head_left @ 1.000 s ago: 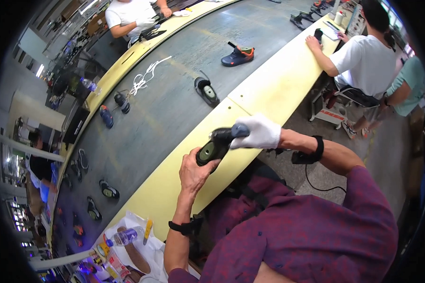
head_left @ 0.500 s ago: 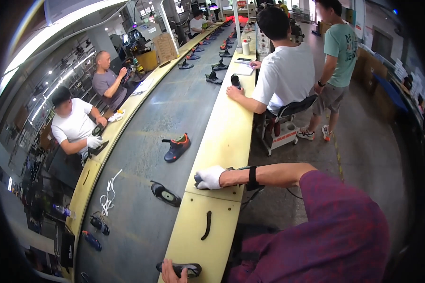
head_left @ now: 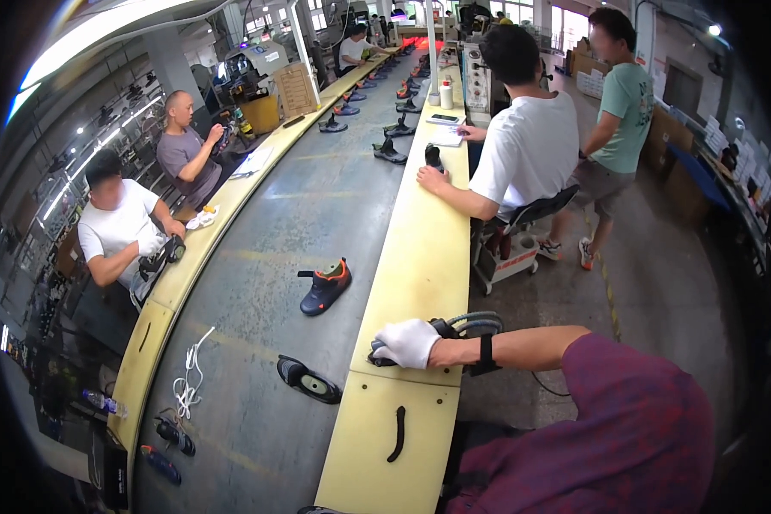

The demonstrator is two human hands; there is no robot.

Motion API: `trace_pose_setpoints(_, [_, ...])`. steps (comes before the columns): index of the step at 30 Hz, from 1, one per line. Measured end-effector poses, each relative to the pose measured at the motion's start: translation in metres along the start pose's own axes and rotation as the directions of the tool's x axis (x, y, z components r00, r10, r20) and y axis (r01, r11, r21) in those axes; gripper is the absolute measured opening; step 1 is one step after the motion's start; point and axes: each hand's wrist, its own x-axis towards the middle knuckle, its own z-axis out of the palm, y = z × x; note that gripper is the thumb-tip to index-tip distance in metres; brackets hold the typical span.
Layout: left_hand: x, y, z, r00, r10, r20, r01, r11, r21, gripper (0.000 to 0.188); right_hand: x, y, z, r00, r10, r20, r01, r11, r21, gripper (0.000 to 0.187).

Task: Applying heat to shoe components on a last using a specialized tool on an assembly line.

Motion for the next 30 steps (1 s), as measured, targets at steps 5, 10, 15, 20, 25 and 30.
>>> trace_pose_setpoints(5, [0.060,-0.004,-0.050,0.990,-0.125,0.070,0.142,0.797,-0.588,0.073,0.001,0.003,0.004,0.999,-0.015,-0.049,0.014,1.000,-0.018,0.035])
trace_pose_setpoints(10, [0.155,0.004,-0.102,0.969,-0.229,0.096,0.235,0.724,-0.648,0.056,0.000,0.005,-0.001,0.997,0.002,-0.072,-0.003,1.000,-0.025,0.036])
trace_pose_setpoints(15, [0.244,-0.162,-0.083,0.894,0.412,-0.177,-0.261,0.799,0.542,0.050,0.003,0.001,0.009,0.997,-0.038,-0.064,0.033,0.997,-0.076,0.031])
trace_pose_setpoints(20, [0.226,-0.095,-0.070,0.964,0.233,-0.126,-0.111,0.787,0.607,0.051,-0.005,0.001,0.004,0.982,-0.010,-0.189,0.001,0.999,-0.047,0.037])
trace_pose_setpoints(25, [0.187,-0.095,-0.027,0.982,0.142,-0.121,-0.012,0.696,0.718,0.061,-0.006,0.006,0.011,0.981,-0.029,-0.189,0.028,1.000,-0.010,0.038])
trace_pose_setpoints(30, [0.154,-0.017,0.027,0.952,0.260,0.165,-0.303,0.880,0.364,0.064,-0.014,0.008,0.008,0.985,0.015,-0.171,-0.015,1.000,0.002,0.039])
